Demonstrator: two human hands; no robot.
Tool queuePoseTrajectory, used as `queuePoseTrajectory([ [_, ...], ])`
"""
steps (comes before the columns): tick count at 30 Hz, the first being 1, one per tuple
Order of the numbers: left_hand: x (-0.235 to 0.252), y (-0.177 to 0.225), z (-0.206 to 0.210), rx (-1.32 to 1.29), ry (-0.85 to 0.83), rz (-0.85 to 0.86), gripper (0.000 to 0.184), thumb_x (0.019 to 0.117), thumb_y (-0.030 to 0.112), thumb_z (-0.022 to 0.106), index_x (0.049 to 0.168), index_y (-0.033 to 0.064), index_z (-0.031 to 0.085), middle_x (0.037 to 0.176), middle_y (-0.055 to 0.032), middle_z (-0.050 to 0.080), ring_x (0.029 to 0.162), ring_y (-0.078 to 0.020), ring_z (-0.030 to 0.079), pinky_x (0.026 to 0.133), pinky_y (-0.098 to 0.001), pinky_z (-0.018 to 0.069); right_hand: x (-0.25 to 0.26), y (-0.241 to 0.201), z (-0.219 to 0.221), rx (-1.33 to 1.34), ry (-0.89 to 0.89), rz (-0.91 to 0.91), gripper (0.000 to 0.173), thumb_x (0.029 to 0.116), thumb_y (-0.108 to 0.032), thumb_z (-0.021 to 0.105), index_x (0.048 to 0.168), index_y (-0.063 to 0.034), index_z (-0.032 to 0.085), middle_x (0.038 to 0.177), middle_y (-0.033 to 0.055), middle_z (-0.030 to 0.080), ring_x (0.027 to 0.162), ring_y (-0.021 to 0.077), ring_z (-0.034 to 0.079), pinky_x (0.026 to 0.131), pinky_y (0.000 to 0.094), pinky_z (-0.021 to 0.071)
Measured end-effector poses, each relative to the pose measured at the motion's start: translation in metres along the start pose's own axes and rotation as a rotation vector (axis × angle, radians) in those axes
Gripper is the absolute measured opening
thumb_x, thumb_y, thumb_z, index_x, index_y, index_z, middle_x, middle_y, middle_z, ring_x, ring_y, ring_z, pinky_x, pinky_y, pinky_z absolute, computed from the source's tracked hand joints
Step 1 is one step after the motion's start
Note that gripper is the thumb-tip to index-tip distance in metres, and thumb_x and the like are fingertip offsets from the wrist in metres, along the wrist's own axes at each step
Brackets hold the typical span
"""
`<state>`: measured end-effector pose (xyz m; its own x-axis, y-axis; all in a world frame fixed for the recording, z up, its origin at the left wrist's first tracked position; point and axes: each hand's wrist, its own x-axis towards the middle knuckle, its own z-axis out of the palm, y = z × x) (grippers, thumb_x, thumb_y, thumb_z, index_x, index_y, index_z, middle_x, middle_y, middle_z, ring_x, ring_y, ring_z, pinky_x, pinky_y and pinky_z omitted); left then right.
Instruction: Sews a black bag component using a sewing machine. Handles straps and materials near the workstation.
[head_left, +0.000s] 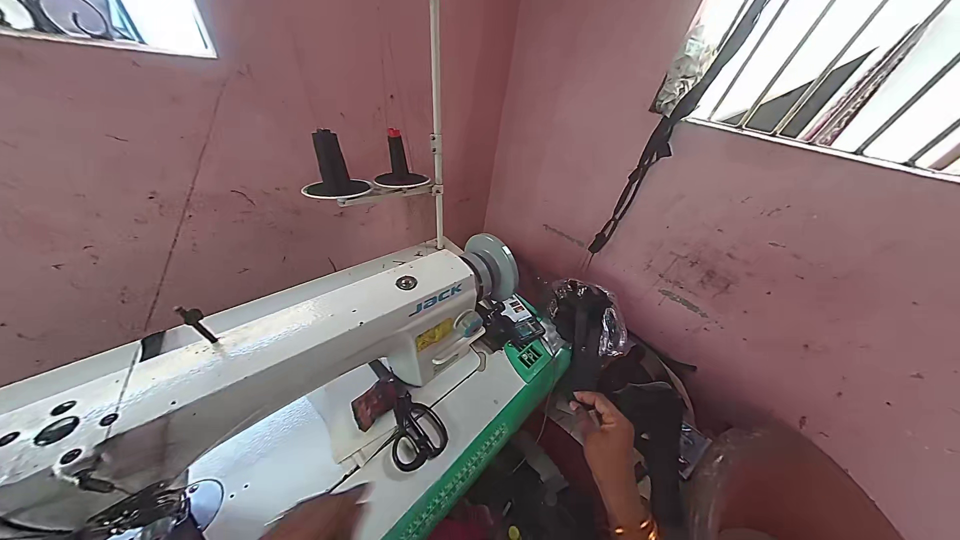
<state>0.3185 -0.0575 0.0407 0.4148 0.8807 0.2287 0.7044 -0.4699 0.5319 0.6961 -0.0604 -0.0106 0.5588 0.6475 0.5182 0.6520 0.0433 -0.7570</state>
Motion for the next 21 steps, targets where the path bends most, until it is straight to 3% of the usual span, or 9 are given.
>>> queuePoseTrajectory([
  [2,0.049,0.054,0.039,-0.276,-0.15,0.155,0.022,0.0987,0.016,0.065,0.107,0.0009,0.078,0.099,-0.0158,0.077,0.091,-0.0298,0.076,0.085,-0.05,0.0606,-0.013,-0.003,0.004,0.021,0.07,-0.098,0.013,0.0827,-0.005,0.068,0.091,0.0027,0.076,0.096,0.0141,0.073,0.093,0.0177,0.07,0.086,0.0307,0.0575],
  [6,0.155,0.127,0.135,-0.784,-0.589,-0.046,0.047,0.1047,0.031,0.059,0.138,-0.0026,0.058,0.124,-0.0194,0.068,0.112,-0.0264,0.067,0.102,-0.0447,0.0517,-0.027,-0.003,0.013,0.179,0.129,-0.026,0.015,0.0788,-0.01,0.071,0.089,-0.0015,0.079,0.113,0.021,0.06,0.112,0.0265,0.056,0.097,0.0385,0.0475],
  [8,0.182,0.151,0.168,-1.019,-0.479,-0.152,0.028,0.103,0.025,0.062,0.115,-0.001,0.063,0.1,-0.0118,0.067,0.09,-0.0175,0.065,0.085,-0.036,0.0539,-0.026,-0.004,0.006,0.435,0.109,0.203,0.015,0.0809,-0.001,0.068,0.093,0.0018,0.076,0.111,0.0107,0.06,0.107,0.011,0.06,0.092,0.0235,0.0537],
  [9,0.189,0.159,0.176,-1.093,-0.426,-0.141,0.02,0.1028,0.02,0.062,0.104,0.0008,0.063,0.089,-0.0066,0.065,0.08,-0.0124,0.063,0.078,-0.0312,0.0533,-0.018,-0.004,-0.001,0.589,0.108,0.352,0.016,0.0875,0.001,0.062,0.1,0.0059,0.071,0.108,0.0092,0.066,0.1,0.0108,0.065,0.088,0.0267,0.057],
  [12,0.193,0.163,0.179,-0.888,-0.494,0.122,0.025,0.1015,0.022,0.063,0.101,-0.0034,0.066,0.086,-0.0095,0.069,0.079,-0.0156,0.066,0.079,-0.0355,0.0554,0.042,0.004,-0.022,0.929,-0.123,0.681,0.032,0.1108,-0.025,0.039,0.123,-0.0017,0.057,0.096,0.005,0.07,0.083,0.0122,0.071,0.076,0.0319,0.0609],
  [14,0.186,0.159,0.174,-0.595,-0.618,0.212,0.037,0.1038,0.03,0.06,0.107,-0.0069,0.065,0.094,-0.0192,0.069,0.088,-0.0279,0.067,0.086,-0.0462,0.0535,0.095,0.017,-0.016,1.062,-0.245,0.8,0.035,0.1121,-0.025,0.037,0.111,0.0009,0.06,0.086,0.0102,0.074,0.068,0.0156,0.071,0.062,0.0305,0.0607],
  [16,0.175,0.155,0.165,-0.467,-0.634,0.18,0.042,0.1089,0.031,0.05,0.105,-0.0083,0.063,0.094,-0.0229,0.064,0.088,-0.0339,0.064,0.085,-0.0503,0.0504,0.146,0.03,0.002,1.03,-0.107,0.881,0.022,0.1084,-0.01,0.041,0.091,-0.0033,0.054,0.061,0.0008,0.055,0.043,0.006,0.047,0.04,0.0193,0.0426],
  [18,0.156,0.148,0.152,-0.52,-0.548,0.097,0.041,0.1106,0.028,0.045,0.099,-0.0064,0.063,0.086,-0.0181,0.062,0.078,-0.0282,0.06,0.076,-0.0461,0.0491,0.175,0.047,0.017,1.015,0.057,0.936,0.027,0.1065,-0.004,0.036,0.081,-0.008,0.045,0.052,-0.0048,0.038,0.036,0.0028,0.03,0.035,0.0164,0.0292],
  [21,0.109,0.14,0.121,-0.717,-0.412,0.052,0.036,0.1088,0.022,0.047,0.098,-0.0045,0.068,0.08,-0.009,0.064,0.064,-0.0133,0.057,0.064,-0.0327,0.0506,0.18,0.063,0.03,0.884,0.264,0.921,0.018,0.1034,-0.002,0.04,0.087,-0.0072,0.047,0.061,-0.0033,0.04,0.044,0.0049,0.035,0.043,0.0185,0.0353],
])
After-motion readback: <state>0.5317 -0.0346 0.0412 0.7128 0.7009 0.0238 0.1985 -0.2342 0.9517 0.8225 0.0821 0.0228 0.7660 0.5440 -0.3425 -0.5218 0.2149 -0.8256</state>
